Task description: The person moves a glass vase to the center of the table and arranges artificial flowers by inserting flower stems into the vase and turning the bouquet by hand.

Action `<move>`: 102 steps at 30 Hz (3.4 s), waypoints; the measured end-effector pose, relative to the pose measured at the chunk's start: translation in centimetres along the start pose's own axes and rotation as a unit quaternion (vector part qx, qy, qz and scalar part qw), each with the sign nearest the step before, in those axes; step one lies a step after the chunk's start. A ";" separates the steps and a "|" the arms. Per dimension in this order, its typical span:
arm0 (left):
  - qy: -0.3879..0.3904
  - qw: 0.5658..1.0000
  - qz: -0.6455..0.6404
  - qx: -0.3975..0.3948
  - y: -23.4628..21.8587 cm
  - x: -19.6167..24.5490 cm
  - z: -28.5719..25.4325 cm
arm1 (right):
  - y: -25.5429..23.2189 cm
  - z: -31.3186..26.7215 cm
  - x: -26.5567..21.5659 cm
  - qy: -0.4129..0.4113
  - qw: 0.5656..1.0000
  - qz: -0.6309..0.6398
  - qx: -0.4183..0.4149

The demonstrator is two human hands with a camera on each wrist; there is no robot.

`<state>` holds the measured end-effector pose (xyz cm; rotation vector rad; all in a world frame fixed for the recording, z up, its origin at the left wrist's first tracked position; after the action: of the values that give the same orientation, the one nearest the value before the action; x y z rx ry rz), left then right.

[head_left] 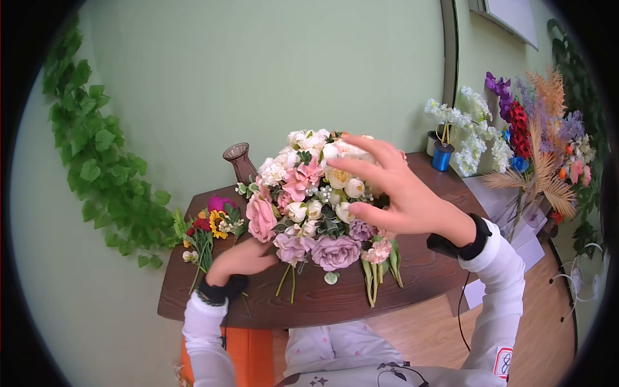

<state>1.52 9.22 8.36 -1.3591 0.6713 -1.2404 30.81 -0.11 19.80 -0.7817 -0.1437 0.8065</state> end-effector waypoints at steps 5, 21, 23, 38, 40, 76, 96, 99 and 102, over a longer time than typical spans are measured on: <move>-0.198 0.968 0.001 0.155 -7.4 4.8 -0.8 | 0.8 0.3 0.1 0.023 0.998 -0.006 -0.061; 0.086 0.933 0.327 0.126 -9.3 7.9 11.3 | 0.9 -1.4 0.1 0.018 0.999 0.049 -0.004; 0.075 0.934 0.329 0.117 -9.3 7.9 11.9 | 1.1 -1.5 0.2 0.015 0.999 0.051 0.000; 0.148 0.961 0.211 0.101 -10.6 6.9 11.5 | 1.1 -1.6 0.4 0.041 0.997 0.070 -0.004; 0.164 0.953 0.232 0.109 -10.5 7.0 11.5 | 1.0 -1.5 0.3 0.031 0.998 0.055 -0.005; -0.117 0.818 -0.182 0.532 -5.5 -0.4 0.4 | 1.2 -1.7 1.0 0.070 0.994 0.068 0.056; 0.055 0.992 -0.053 0.096 6.3 -5.2 5.4 | 1.2 -2.1 -0.8 0.143 0.987 0.024 0.073; 0.058 0.992 -0.054 0.096 6.2 -5.2 5.7 | 1.7 -1.6 0.1 0.117 0.988 0.020 0.095; 0.058 0.992 -0.056 0.097 6.2 -5.2 5.9 | 2.0 -1.1 0.3 0.113 0.988 0.027 0.106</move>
<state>7.09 14.68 2.05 -1.1824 0.5454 -1.4446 30.28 0.30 17.58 -0.6722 0.1642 0.7632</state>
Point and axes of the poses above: each hand's wrist, its own z-axis towards the middle knuckle, its own y-axis out of the palm, x = y × z, the point moved 1 cm from there along z, towards the middle knuckle, and after that the axes turned 9 degrees about y, right-handed, at the moved point
